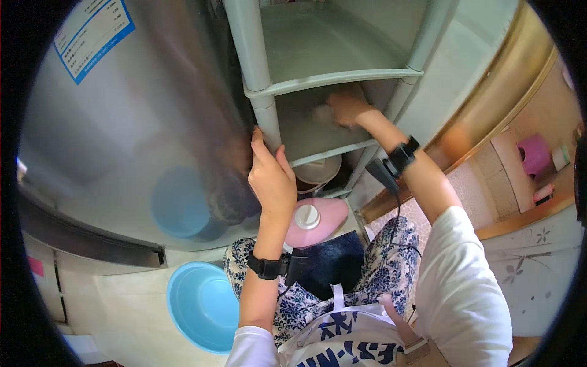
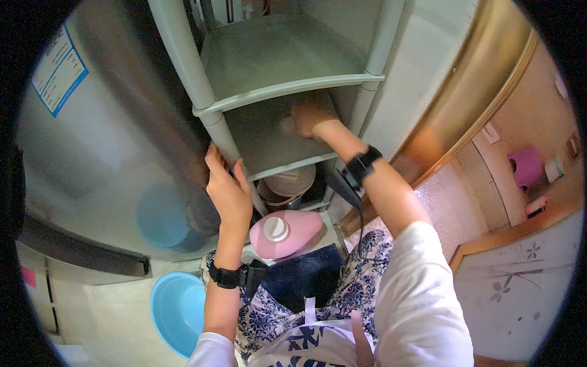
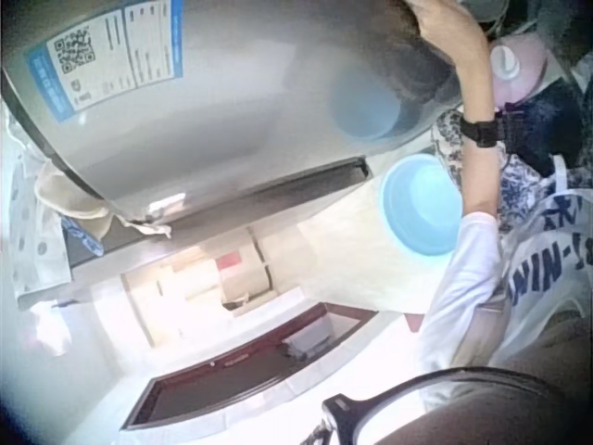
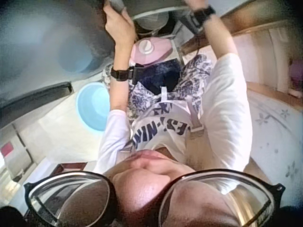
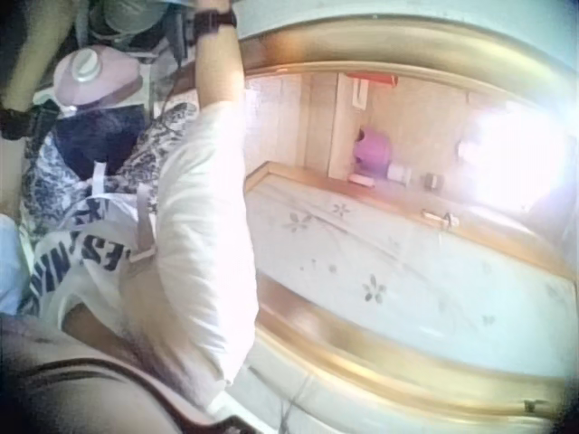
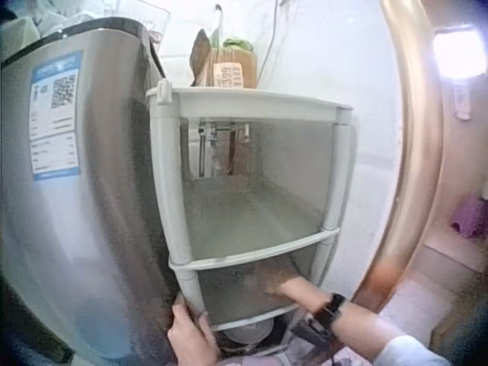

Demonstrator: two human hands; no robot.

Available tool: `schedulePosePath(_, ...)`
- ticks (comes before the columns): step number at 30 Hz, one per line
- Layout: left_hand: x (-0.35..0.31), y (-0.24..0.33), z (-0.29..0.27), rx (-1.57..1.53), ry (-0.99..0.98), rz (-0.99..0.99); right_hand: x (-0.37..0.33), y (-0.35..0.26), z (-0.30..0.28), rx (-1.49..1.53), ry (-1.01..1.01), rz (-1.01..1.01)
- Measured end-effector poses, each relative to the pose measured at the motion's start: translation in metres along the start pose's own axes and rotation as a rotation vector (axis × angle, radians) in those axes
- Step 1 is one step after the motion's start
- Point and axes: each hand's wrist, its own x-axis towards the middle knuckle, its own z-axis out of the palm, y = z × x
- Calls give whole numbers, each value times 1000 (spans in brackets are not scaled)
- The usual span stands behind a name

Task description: Organizing and cleaning a storage shelf in a laundry area, handling a detergent bottle and various household items.

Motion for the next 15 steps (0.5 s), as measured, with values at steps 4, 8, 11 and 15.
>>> schedulePosePath(4,0,10,-5,-10,3,-6,-52,0,-4,205,-40,-101)
schedulePosePath(8,1,11,-6,18,15,12,-65,-9,-17,368,-82,-166)
schedulePosePath(11,-2,11,-6,14,16,29,-70,-8,1,572,126,-366)
schedulePosePath(15,-1,8,-6,40,19,22,-107,4,-4,982,114,-481)
